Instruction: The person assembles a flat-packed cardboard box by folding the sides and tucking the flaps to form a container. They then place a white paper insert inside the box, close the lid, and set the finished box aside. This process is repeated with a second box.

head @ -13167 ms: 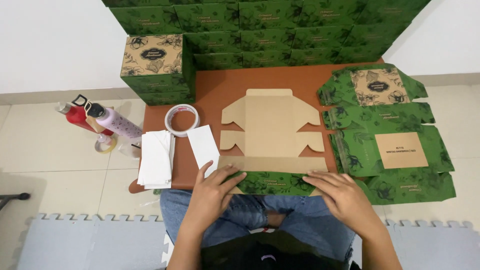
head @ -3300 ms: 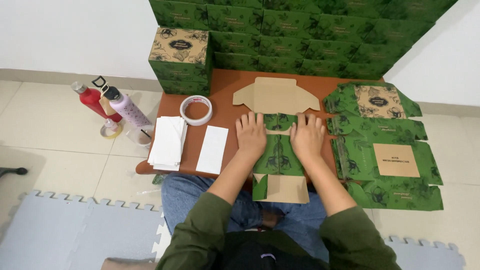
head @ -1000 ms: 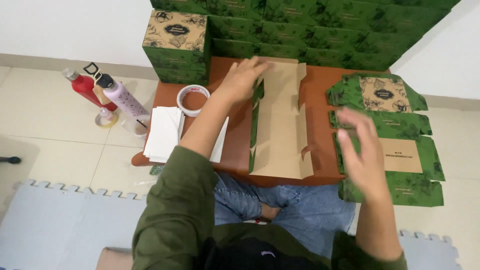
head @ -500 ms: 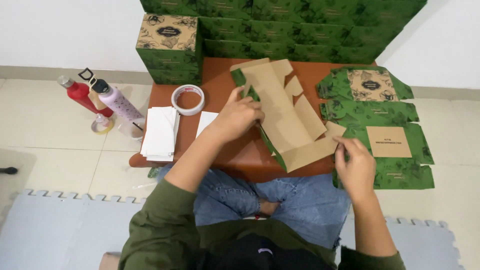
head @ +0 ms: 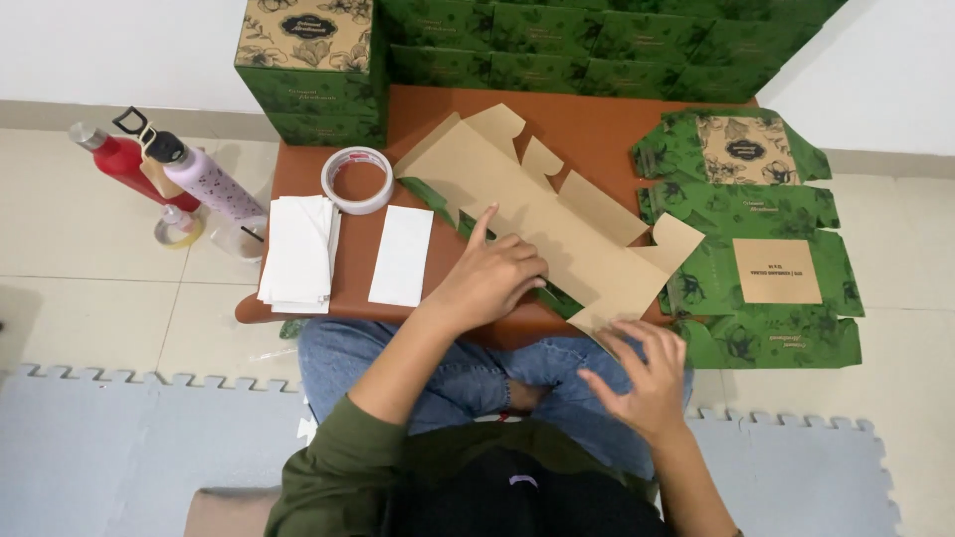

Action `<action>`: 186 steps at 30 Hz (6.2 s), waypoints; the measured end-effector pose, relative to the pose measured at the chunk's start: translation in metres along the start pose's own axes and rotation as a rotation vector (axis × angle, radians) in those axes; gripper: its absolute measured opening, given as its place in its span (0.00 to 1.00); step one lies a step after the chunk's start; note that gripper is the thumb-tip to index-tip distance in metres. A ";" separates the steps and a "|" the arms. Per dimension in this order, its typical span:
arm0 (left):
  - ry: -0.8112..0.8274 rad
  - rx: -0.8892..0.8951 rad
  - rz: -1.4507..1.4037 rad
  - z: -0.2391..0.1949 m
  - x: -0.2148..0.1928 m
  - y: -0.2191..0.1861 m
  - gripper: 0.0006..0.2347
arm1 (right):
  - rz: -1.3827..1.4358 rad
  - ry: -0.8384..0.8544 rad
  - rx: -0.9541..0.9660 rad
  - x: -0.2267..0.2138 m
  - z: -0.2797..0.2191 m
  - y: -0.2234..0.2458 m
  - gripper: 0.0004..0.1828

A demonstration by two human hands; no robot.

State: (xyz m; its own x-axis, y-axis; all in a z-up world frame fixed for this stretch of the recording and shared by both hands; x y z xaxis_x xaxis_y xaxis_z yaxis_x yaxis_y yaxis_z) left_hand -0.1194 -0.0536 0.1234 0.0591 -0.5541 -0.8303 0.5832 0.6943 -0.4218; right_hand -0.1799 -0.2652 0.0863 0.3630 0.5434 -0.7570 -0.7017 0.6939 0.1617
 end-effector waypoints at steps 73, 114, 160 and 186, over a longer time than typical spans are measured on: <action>-0.615 -0.266 -0.029 -0.101 -0.040 -0.022 0.02 | 0.246 0.530 0.052 0.077 0.130 0.038 0.09; -0.485 -0.236 0.289 -0.057 -0.022 -0.031 0.04 | 0.440 0.047 0.007 0.017 0.136 0.006 0.09; -0.455 0.036 0.068 -0.030 -0.024 -0.026 0.03 | 0.145 0.377 0.037 0.018 0.100 0.019 0.17; -0.508 0.024 -0.028 -0.039 -0.037 -0.035 0.16 | 0.074 0.279 0.000 -0.017 0.099 0.015 0.16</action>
State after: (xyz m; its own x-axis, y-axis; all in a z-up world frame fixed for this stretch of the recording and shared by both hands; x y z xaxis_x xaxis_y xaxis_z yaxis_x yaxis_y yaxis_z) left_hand -0.1739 -0.0393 0.1544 0.4264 -0.7300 -0.5342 0.6085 0.6684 -0.4277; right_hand -0.1362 -0.2172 0.1644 0.1277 0.4414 -0.8882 -0.7202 0.6570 0.2230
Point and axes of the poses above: each hand's wrist, its own z-axis towards the middle knuckle, its own x-axis out of the palm, y = z × x, the point moved 8 cm from there along z, towards the middle knuckle, and after that the axes turned 4 degrees about -z, right-handed, at the moved point
